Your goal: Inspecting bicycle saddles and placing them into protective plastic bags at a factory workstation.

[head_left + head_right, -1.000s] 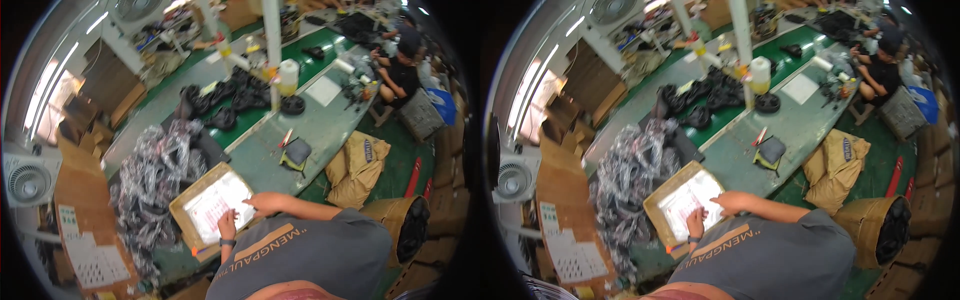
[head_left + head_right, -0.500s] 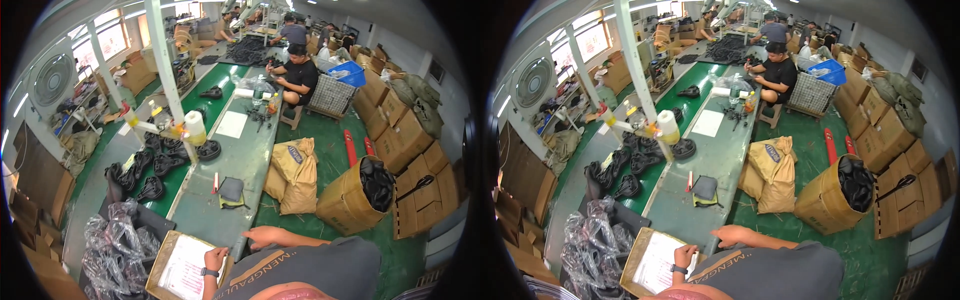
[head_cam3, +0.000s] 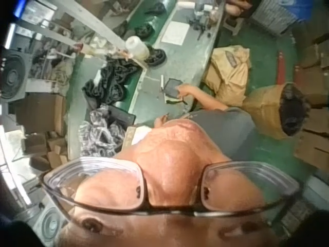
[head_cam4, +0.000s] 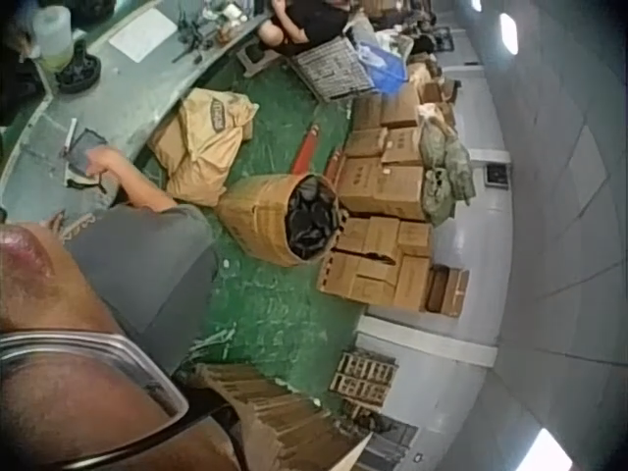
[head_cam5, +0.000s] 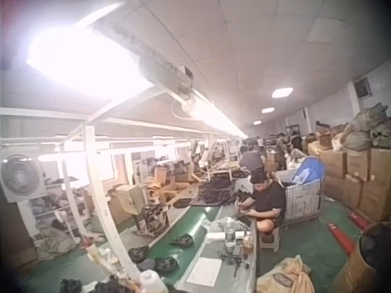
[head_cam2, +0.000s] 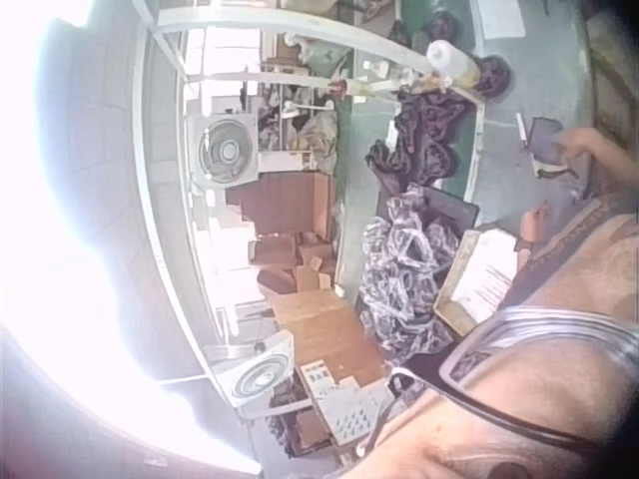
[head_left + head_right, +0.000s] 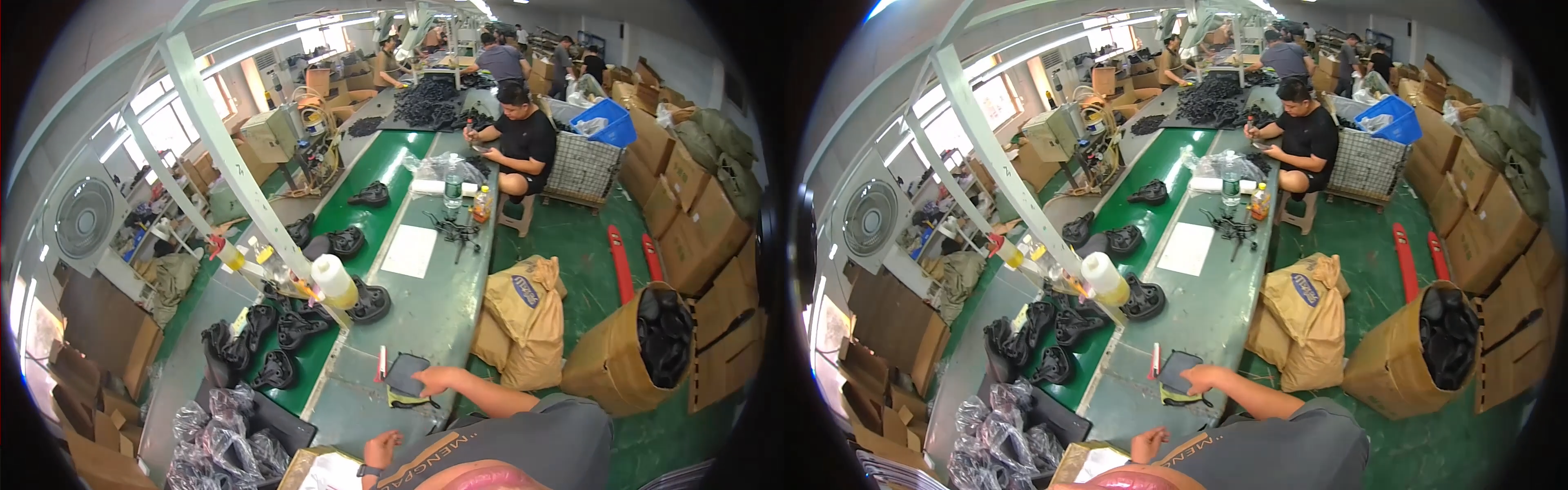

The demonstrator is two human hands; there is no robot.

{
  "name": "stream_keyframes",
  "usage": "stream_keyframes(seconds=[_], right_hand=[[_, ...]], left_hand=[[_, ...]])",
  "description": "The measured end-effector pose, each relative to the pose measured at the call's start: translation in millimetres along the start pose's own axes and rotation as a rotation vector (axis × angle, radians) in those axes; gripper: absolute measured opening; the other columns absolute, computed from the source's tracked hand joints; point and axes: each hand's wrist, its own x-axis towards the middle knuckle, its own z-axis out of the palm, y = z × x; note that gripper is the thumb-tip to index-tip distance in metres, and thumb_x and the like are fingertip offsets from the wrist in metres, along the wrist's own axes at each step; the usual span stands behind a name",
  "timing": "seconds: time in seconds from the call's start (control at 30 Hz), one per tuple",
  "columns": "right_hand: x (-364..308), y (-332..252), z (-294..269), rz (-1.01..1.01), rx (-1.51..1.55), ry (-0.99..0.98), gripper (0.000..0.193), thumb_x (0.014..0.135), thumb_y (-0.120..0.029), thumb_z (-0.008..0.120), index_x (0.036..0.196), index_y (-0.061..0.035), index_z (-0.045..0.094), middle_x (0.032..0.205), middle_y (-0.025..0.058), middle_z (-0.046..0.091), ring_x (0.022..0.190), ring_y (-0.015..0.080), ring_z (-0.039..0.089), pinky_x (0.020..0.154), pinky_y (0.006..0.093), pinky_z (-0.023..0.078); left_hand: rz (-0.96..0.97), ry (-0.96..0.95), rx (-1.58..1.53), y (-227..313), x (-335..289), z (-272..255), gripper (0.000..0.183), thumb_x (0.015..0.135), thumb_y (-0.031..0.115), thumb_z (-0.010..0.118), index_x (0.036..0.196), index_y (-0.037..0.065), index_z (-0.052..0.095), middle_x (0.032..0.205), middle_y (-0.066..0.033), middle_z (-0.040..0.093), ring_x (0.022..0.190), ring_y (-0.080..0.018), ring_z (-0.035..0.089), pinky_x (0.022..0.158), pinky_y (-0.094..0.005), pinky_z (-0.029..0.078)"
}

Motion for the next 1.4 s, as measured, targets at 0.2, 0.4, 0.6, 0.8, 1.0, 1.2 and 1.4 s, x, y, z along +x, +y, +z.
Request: stream_keyframes(seconds=[0.2, 0.4, 0.6, 0.8, 1.0, 1.2, 1.4], right_hand=[[138, 89, -80, 0.180, -0.107, -0.133, 0.087, 0.085, -0.044, 0.082, 0.154, -0.0043, 0.047, 0.139, 0.0283, 0.063, 0.129, 0.0444, 0.062, 0.108, 0.0511, 0.051], [264, 75, -157, 0.191, -0.094, 0.342, 0.082, 0.083, -0.027, 0.077, 0.156, -0.0094, 0.043, 0.155, 0.0249, 0.043, 0.141, 0.0460, 0.045, 0.109, 0.0569, 0.047], [356, 60, -147, 0.037, -0.296, 0.239, 0.071, 0.087, -0.024, 0.072, 0.152, -0.0068, 0.052, 0.158, 0.0236, 0.041, 0.139, 0.0474, 0.043, 0.113, 0.0571, 0.041], [427, 120, -106, 0.126, -0.063, 0.749, 0.062, 0.090, -0.029, 0.071, 0.149, -0.0152, 0.058, 0.137, 0.0198, 0.056, 0.132, 0.0445, 0.048, 0.115, 0.0483, 0.040], [349, 100, -138, 0.022, -0.136, 0.473, 0.035, 0.094, -0.019, 0.065, 0.128, -0.0204, 0.074, 0.117, 0.0134, 0.067, 0.108, 0.0423, 0.064, 0.096, 0.0497, 0.054], [209, 93, -126, -0.035, 0.299, 0.808, 0.037, 0.092, -0.007, 0.060, 0.119, -0.0221, 0.081, 0.105, 0.0157, 0.074, 0.091, 0.0344, 0.071, 0.079, 0.0443, 0.057], [73, 28, -45, 0.074, 0.903, 0.326, 0.044, 0.091, -0.002, 0.068, 0.136, -0.0057, 0.071, 0.091, 0.0066, 0.076, 0.081, 0.0129, 0.066, 0.076, 0.0323, 0.053]], left_hand=[[-0.150, -0.092, 0.305, 106, 37, 6, 0.025, 0.099, 0.036, 0.073, 0.102, 0.014, 0.084, 0.080, -0.0049, 0.079, 0.074, -0.0239, 0.079, 0.068, -0.0344, 0.060], [-0.493, -0.027, 0.459, 79, 40, -4, 0.032, 0.101, 0.042, 0.072, 0.116, 0.015, 0.081, 0.084, -0.0118, 0.079, 0.074, -0.0170, 0.076, 0.072, -0.0334, 0.059], [-0.488, 0.116, 0.396, 27, 50, -5, 0.031, 0.100, 0.042, 0.072, 0.114, 0.015, 0.081, 0.084, -0.0122, 0.078, 0.075, -0.0198, 0.076, 0.072, -0.0355, 0.059], [-0.391, 0.175, 0.333, -20, 75, -12, 0.031, 0.099, 0.042, 0.072, 0.111, 0.015, 0.082, 0.084, -0.0125, 0.078, 0.076, -0.0226, 0.077, 0.071, -0.0376, 0.059], [-0.336, 0.239, 0.274, -61, 54, -9, 0.030, 0.099, 0.042, 0.072, 0.109, 0.015, 0.083, 0.084, -0.0128, 0.078, 0.076, -0.0255, 0.077, 0.071, -0.0396, 0.059], [-0.186, 0.266, 0.226, -108, 34, -5, 0.030, 0.098, 0.042, 0.072, 0.106, 0.015, 0.083, 0.085, -0.0132, 0.078, 0.077, -0.0283, 0.077, 0.071, -0.0417, 0.059], [-0.339, 0.088, 0.429, -56, -13, -28, 0.030, 0.097, 0.045, 0.072, 0.106, 0.018, 0.083, 0.089, -0.0155, 0.078, 0.080, -0.0305, 0.077, 0.073, -0.0442, 0.059]])
